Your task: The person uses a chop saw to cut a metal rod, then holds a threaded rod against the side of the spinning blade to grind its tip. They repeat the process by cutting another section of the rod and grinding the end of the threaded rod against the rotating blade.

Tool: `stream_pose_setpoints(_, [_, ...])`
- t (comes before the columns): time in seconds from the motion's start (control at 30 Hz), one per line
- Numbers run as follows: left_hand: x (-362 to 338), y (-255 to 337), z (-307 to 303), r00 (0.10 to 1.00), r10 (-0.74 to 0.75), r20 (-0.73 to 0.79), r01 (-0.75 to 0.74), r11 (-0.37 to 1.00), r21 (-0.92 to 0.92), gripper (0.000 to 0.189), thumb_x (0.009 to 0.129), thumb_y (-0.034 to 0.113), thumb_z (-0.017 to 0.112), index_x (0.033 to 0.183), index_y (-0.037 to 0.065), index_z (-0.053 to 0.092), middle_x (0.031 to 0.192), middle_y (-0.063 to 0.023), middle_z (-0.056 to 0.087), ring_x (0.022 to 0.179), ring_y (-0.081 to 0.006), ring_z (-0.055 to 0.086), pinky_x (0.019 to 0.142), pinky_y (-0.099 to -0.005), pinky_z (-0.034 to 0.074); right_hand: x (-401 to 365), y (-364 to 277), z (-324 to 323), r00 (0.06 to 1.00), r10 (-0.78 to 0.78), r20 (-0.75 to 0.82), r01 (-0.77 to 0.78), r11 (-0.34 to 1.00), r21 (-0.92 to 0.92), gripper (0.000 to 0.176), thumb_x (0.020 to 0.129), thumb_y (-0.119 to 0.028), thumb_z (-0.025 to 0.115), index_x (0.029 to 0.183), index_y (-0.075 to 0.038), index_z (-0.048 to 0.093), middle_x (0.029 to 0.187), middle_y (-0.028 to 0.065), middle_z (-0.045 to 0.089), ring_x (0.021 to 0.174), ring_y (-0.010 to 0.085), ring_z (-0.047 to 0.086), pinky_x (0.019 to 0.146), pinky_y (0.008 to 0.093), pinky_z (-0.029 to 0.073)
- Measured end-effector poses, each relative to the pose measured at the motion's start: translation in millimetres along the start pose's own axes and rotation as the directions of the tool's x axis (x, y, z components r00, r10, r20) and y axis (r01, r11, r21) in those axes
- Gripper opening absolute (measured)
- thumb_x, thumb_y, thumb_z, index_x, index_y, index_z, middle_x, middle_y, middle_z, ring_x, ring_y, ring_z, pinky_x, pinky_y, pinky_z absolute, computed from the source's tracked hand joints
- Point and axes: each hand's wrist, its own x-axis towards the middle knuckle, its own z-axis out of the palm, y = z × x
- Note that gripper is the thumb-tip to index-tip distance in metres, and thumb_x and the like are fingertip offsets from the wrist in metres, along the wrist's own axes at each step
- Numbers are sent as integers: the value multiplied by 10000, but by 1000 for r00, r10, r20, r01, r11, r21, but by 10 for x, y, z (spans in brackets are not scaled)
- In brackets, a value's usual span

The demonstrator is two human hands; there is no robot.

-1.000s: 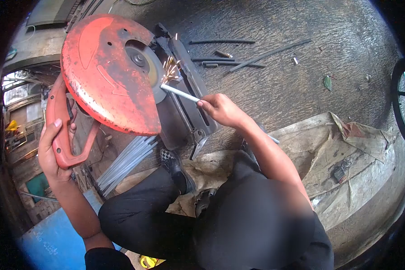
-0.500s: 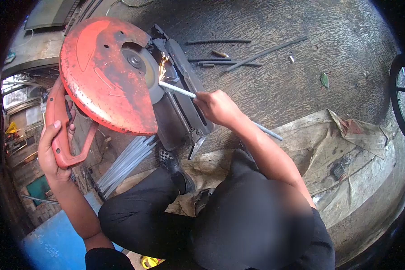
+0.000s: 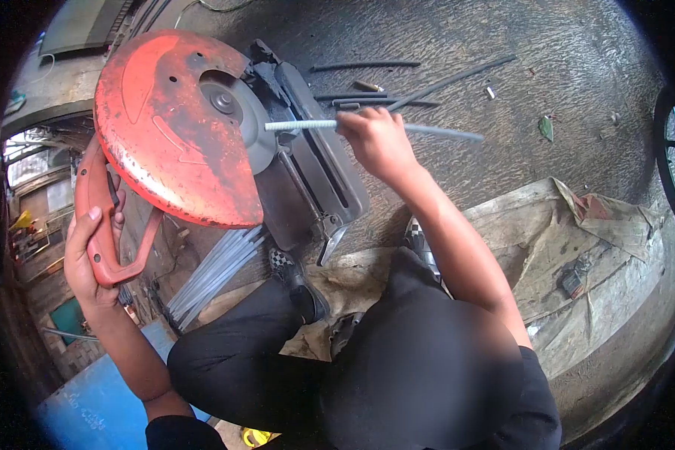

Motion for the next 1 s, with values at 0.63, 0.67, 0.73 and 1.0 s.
stream_pose_setpoints(0.63, [-16, 3, -13, 1000, -3, 1, 3, 999, -47, 505, 867, 99, 567, 1303, -80, 386, 1221, -202, 533, 1058, -240, 569, 913, -331, 463, 398, -34, -47, 966, -259, 29, 255, 918, -304, 173, 818, -244, 652, 978, -190, 687, 786, -1, 560, 859, 188, 526, 787, 386, 355])
stream_pose_setpoints(0.67, [-19, 3, -10, 1000, -4, -5, 4, 999, -51, 509, 865, 100, 569, 1304, -81, 385, 1218, -204, 535, 1052, -238, 571, 913, -330, 463, 405, -32, -44, 966, -257, 31, 254, 919, -303, 173, 818, -244, 652, 978, -190, 687, 786, -1, 560, 859, 188, 526, 787, 386, 355])
stream_pose_setpoints(0.73, [-22, 5, -1, 1000, -7, -8, 7, 998, -56, 513, 863, 100, 572, 1304, -83, 384, 1215, -206, 537, 1046, -235, 572, 913, -329, 464, 431, -21, -41, 957, -288, 24, 279, 899, -338, 170, 825, -249, 647, 978, -189, 690, 792, 1, 569, 867, 190, 531, 810, 395, 359])
stream_pose_setpoints(1.0, [-39, 21, 74, 999, -5, -53, 3, 999, -50, 467, 860, 103, 583, 1256, -86, 425, 1138, -197, 577, 927, -214, 592, 867, -304, 488, 473, -35, -75, 952, -305, 41, 299, 886, -353, 200, 815, -248, 658, 1002, -188, 696, 799, 5, 583, 876, 194, 535, 842, 396, 353])
